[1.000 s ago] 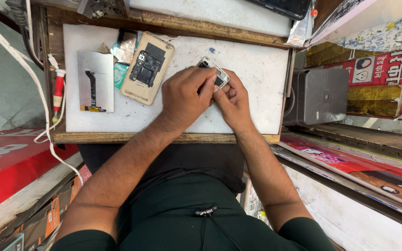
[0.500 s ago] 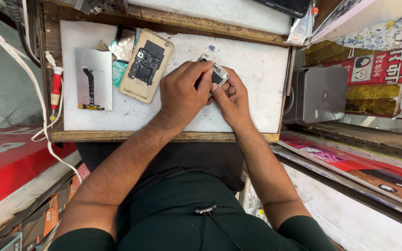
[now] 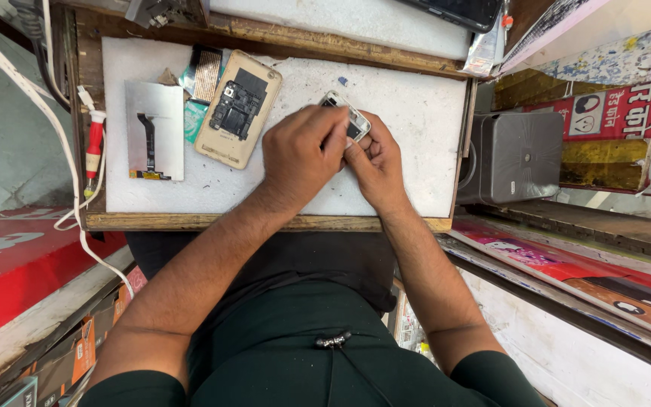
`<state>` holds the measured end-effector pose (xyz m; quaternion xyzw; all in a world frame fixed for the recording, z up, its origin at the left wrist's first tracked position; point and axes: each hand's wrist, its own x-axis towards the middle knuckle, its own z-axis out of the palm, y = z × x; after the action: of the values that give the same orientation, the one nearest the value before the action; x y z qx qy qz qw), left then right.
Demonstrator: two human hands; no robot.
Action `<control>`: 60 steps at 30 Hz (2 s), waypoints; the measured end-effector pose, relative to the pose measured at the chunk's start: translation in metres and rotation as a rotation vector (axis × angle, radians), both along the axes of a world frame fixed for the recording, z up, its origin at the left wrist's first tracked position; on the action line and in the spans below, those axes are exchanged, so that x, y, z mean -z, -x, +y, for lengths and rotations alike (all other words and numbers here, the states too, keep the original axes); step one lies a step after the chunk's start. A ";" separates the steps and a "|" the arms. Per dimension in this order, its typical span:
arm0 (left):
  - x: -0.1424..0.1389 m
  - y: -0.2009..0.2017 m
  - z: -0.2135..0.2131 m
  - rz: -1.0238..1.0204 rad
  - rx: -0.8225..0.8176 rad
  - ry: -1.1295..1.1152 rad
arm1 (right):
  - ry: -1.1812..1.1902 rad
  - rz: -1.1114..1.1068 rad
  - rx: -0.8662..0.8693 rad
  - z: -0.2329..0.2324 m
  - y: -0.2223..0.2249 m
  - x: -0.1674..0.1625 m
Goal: The person disassembles a white smartphone, removes the screen assembly, cleans the frame with a spray and cloth, and reattaches the screen. They handle the phone, a spray bottle, and a cleaning cloth on a cluttered workbench.
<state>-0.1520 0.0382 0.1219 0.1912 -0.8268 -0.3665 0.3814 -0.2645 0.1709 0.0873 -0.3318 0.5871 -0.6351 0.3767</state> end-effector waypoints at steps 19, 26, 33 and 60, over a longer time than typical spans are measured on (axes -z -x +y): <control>0.002 0.001 0.005 0.006 0.007 0.037 | 0.007 -0.016 0.009 0.001 -0.001 0.001; 0.002 0.001 0.001 -0.016 0.070 0.083 | -0.013 0.032 0.011 0.005 0.003 0.008; 0.002 0.000 -0.003 -0.013 0.104 0.066 | -0.016 -0.002 -0.012 0.000 0.001 0.002; 0.004 0.003 -0.007 -0.027 0.109 0.097 | -0.041 -0.016 -0.043 0.000 0.005 0.002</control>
<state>-0.1554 0.0312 0.1180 0.1322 -0.8579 -0.3436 0.3585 -0.2692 0.1708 0.0853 -0.3315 0.5897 -0.6173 0.4016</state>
